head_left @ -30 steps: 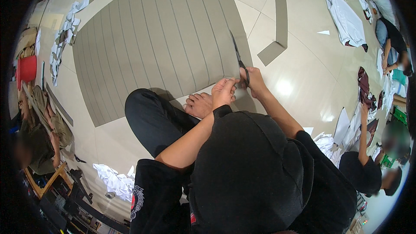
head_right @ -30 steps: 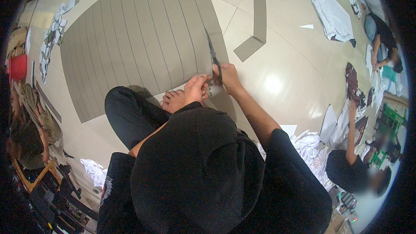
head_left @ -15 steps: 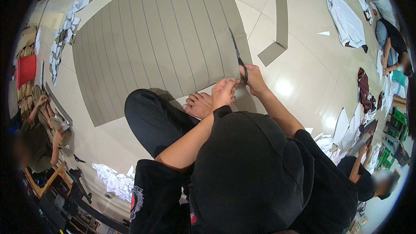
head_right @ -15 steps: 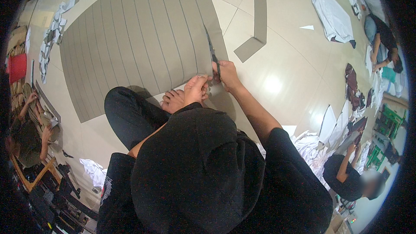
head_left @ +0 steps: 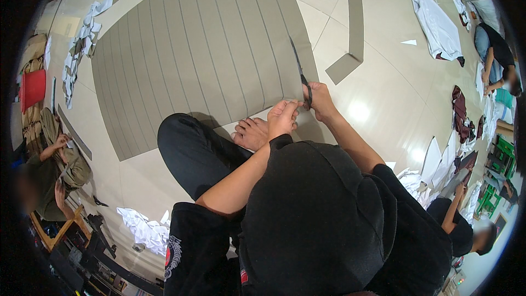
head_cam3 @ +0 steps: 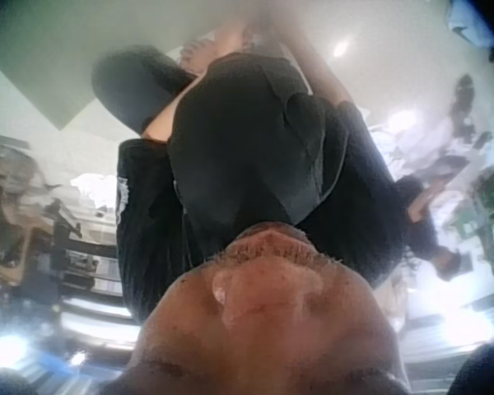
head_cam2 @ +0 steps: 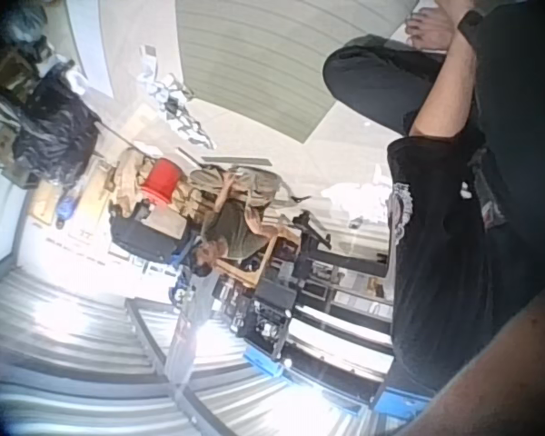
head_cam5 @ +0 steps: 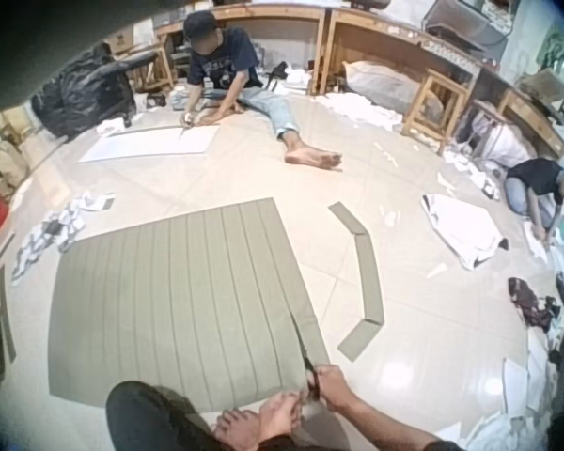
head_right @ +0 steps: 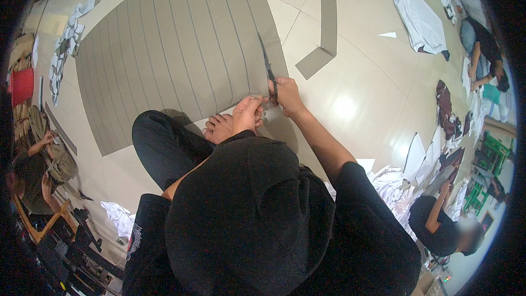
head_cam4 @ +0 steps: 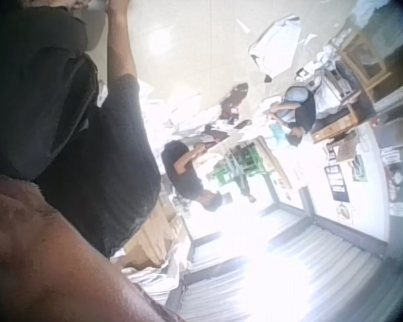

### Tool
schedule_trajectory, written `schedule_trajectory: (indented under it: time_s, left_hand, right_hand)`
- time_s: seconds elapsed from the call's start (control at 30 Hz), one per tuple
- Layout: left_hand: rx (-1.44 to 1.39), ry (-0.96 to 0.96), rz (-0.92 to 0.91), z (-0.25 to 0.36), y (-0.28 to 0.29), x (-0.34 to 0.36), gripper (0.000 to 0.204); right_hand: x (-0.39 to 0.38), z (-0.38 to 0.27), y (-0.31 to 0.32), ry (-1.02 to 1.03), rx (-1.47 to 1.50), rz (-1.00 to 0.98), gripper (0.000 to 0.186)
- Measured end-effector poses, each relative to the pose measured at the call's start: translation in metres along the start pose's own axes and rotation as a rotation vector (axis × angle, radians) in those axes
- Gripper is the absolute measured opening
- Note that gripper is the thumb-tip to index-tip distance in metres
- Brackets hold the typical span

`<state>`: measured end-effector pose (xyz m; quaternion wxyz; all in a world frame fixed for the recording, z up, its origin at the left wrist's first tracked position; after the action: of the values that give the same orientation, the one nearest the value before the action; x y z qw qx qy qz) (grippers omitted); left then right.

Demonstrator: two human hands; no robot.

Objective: The person sits on the floor and uses scissors to cut a large piece of beige fabric into long vertical strips. The person repeatedly cuts along the length of the fabric, separating narrow strips and setting them aside.

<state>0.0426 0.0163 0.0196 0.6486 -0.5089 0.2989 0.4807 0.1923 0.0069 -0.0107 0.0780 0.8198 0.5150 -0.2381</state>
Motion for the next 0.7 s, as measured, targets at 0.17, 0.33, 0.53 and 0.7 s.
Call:
schedule_trajectory:
  time_s: [0.17,0.33,0.53,0.7]
  left_hand:
    - [0.001,-0.002,0.000,0.0009,-0.0020,-0.0016,0.016]
    - [-0.007,-0.001,0.007,-0.0004,0.0001,0.0007,0.015]
    - [-0.008,0.002,-0.008,-0.0007,0.0005,0.0008,0.015]
    - [0.001,0.005,0.013,0.0013,0.0005,-0.0017,0.014]
  right_hand:
    - [-0.0004,0.0010,0.0020,0.001,-0.022,0.013,0.030]
    - [0.0002,0.0024,0.0016,-0.010,-0.040,0.012,0.029]
    - [0.0003,0.0032,0.0020,-0.006,-0.057,0.002,0.028]
    - [0.0028,-0.0027,-0.0007,0.056,0.040,-0.017,0.033]
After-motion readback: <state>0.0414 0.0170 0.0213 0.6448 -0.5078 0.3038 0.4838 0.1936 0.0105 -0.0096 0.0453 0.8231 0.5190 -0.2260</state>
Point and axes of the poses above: each hand's wrist, its own x-axis towards the middle knuckle, its own y-axis out of the back of the hand, z = x × y, the point moved 5 cm from there along x, towards the middle knuckle, and after that the axes turned 12 degrees about y, right-handed, at the moved point
